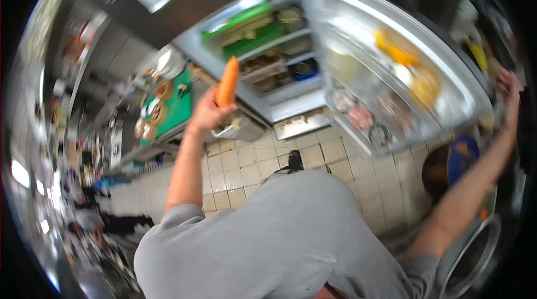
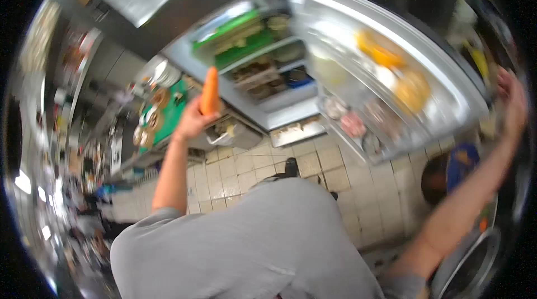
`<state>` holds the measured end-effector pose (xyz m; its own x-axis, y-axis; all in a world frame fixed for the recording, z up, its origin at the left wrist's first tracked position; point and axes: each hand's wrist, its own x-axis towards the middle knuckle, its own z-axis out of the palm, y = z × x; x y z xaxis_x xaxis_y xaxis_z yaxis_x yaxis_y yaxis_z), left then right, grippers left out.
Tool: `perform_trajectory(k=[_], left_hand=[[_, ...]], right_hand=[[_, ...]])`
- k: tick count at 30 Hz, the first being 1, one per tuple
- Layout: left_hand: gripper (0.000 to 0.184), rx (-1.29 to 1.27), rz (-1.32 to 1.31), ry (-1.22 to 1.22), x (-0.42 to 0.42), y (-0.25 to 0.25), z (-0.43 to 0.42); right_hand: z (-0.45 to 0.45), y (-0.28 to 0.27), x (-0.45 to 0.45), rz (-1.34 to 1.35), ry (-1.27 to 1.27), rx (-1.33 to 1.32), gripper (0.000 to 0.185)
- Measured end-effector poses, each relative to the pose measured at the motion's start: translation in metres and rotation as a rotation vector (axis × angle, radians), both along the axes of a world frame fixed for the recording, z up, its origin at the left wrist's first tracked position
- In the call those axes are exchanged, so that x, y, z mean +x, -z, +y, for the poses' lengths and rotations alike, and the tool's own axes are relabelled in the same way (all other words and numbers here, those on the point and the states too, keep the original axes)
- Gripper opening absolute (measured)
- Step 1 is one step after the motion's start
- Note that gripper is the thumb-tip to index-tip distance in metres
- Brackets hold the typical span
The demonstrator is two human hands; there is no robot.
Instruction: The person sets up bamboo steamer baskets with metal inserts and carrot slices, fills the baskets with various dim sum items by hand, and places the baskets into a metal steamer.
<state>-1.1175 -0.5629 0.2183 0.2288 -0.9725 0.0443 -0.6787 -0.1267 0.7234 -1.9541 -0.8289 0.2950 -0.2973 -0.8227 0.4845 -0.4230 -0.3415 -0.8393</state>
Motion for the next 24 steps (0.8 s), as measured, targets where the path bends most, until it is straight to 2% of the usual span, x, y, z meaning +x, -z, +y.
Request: perform_trajectory(k=[1, 2, 3, 4, 5, 6, 7, 8, 9, 11, 13, 15, 16, 18, 19, 21, 23, 24], left_hand=[[0.047, 0.086, 0.159, -0.119, 0.036, 0.047, 0.032], [0.044, 0.141, 0.142, -0.236, 0.073, 0.092, 0.063], [0.042, 0.203, 0.137, -0.339, 0.098, 0.125, 0.089], [0.04, 0.236, 0.25, -0.513, 0.107, 0.14, 0.112], [0.039, 0.272, 0.371, -0.675, 0.116, 0.154, 0.127], [0.039, 0.248, 0.403, -0.706, 0.133, 0.171, 0.135], [0.038, 0.235, 0.467, -0.841, 0.151, 0.189, 0.141], [0.036, 0.222, 0.533, -0.975, 0.169, 0.207, 0.147], [0.036, 0.2, 0.567, -1.003, 0.185, 0.214, 0.147], [0.034, 0.18, 0.565, -1.05, 0.217, 0.224, 0.129], [0.036, 0.198, 0.565, -1.065, 0.239, 0.208, 0.109], [0.041, 0.31, 0.32, -1.047, 0.266, 0.21, 0.087], [0.041, 0.309, 0.349, -1.051, 0.282, 0.212, 0.074], [0.05, 0.439, 0.151, -1.05, 0.307, 0.216, 0.054], [0.05, 0.445, 0.16, -1.05, 0.311, 0.217, 0.047], [0.059, 0.282, 0.047, -1.089, 0.321, 0.211, 0.024], [0.06, 0.224, 0.078, -1.066, 0.332, 0.221, 0.012], [0.058, 0.159, 0.005, -1.078, 0.33, 0.22, 0.007]], right_hand=[[-0.008, -0.051, 0.017, 0.244, 0.004, -0.024, 0.056], [0.001, -0.109, 0.068, 0.501, 0.062, -0.04, 0.058], [0.003, -0.153, 0.115, 0.688, 0.107, -0.062, 0.061], [0.001, -0.186, 0.157, 0.793, 0.134, -0.074, 0.064], [-0.005, -0.21, 0.2, 0.827, 0.139, -0.059, 0.068], [-0.011, -0.225, 0.237, 0.702, 0.135, -0.004, 0.074], [-0.017, -0.237, 0.276, 0.579, 0.126, 0.058, 0.08], [-0.106, -0.261, 0.229, 0.786, 0.148, 0.167, 0.093], [-0.114, -0.264, 0.253, 0.75, 0.299, 0.171, 0.1], [-0.188, -0.27, 0.222, 0.758, 0.416, 0.058, 0.093], [-0.276, -0.268, 0.188, 0.726, 0.494, -0.086, 0.087], [-0.358, -0.265, 0.174, 0.665, 0.541, -0.224, 0.082], [-0.393, -0.264, 0.169, 0.63, 0.545, -0.294, 0.079], [-0.439, -0.261, 0.168, 0.603, 0.565, -0.398, 0.075], [-0.451, -0.252, 0.17, 0.604, 0.574, -0.44, 0.073], [-0.435, -0.244, 0.174, 0.66, 0.596, -0.455, 0.079], [-0.407, -0.23, 0.181, 0.71, 0.621, -0.46, 0.086], [-0.376, -0.228, 0.179, 0.685, 0.37, -0.23, 0.088]])
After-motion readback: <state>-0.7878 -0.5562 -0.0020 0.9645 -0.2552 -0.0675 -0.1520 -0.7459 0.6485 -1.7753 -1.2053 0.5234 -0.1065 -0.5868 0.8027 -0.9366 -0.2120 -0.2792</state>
